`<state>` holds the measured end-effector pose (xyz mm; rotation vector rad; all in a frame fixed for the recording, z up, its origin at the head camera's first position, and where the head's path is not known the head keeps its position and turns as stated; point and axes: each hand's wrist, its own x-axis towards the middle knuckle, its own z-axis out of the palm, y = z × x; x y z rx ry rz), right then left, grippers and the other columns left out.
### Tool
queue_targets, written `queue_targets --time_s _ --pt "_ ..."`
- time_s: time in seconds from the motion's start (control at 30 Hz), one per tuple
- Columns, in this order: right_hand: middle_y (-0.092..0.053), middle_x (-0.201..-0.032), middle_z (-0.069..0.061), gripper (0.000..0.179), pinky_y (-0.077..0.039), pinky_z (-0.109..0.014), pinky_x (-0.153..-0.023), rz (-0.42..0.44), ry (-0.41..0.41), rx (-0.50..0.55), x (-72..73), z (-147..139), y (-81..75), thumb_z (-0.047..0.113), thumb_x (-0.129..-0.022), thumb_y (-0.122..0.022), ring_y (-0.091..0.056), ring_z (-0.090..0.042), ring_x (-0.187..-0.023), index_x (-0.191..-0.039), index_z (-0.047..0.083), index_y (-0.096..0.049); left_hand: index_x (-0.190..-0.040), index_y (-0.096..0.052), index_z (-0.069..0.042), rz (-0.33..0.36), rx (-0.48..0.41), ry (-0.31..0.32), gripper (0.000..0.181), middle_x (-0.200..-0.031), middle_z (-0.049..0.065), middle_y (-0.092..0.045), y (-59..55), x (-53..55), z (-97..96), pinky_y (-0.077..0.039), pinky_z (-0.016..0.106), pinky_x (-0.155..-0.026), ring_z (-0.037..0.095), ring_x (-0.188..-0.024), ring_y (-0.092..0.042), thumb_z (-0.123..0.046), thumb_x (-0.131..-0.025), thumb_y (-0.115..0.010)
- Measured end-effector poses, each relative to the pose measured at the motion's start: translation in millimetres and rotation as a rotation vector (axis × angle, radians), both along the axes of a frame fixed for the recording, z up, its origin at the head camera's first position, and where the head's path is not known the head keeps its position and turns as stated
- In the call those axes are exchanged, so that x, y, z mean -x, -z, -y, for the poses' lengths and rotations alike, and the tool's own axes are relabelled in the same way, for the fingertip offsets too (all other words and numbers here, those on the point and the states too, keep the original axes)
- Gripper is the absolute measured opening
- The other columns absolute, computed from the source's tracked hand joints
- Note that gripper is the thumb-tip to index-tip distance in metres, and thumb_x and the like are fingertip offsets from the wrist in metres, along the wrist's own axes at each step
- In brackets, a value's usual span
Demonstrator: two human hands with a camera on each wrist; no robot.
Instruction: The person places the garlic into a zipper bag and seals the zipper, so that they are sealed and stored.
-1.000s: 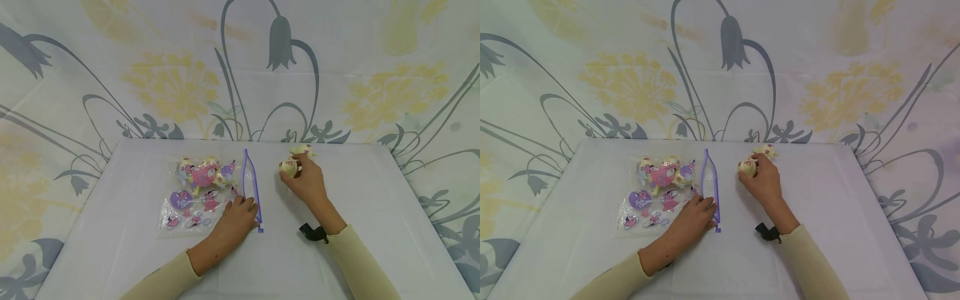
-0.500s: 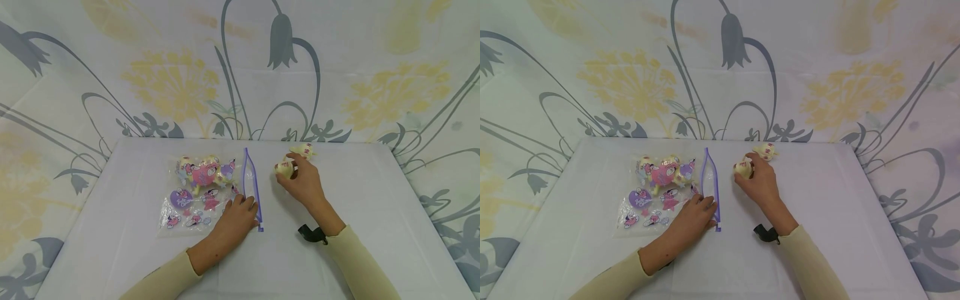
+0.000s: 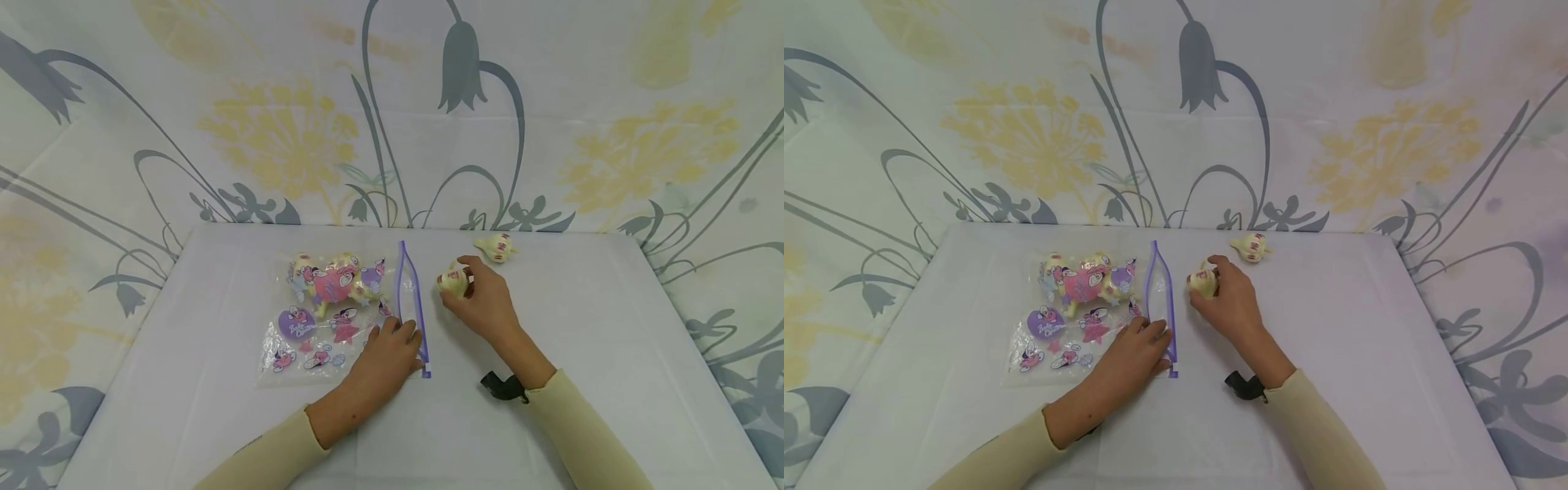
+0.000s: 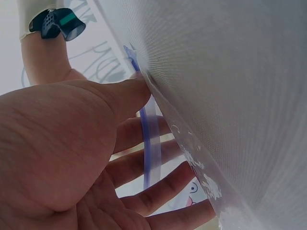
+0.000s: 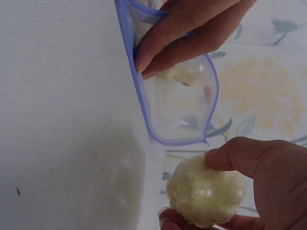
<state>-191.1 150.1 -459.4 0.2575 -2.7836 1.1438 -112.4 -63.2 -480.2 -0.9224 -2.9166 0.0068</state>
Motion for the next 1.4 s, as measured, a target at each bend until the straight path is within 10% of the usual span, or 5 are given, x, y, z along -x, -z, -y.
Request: queue_targets --time_s 1.4 --pt "-0.066 -0.100 -0.010 0.051 -0.047 -0.034 -0.067 -0.025 -0.172 -0.085 7.1 51.0 13.1 0.019 -0.086 -0.081 -0.056 -0.022 -0.081 -0.132 0.009 -0.064 -0.141 -0.068 -0.008 0.024 0.015 -0.017 0.058 -0.137 0.005 -0.063 -3.2 -1.0 -0.4 -0.058 0.049 -0.100 0.027 -0.124 -0.055 -0.048 -0.099 -0.073"
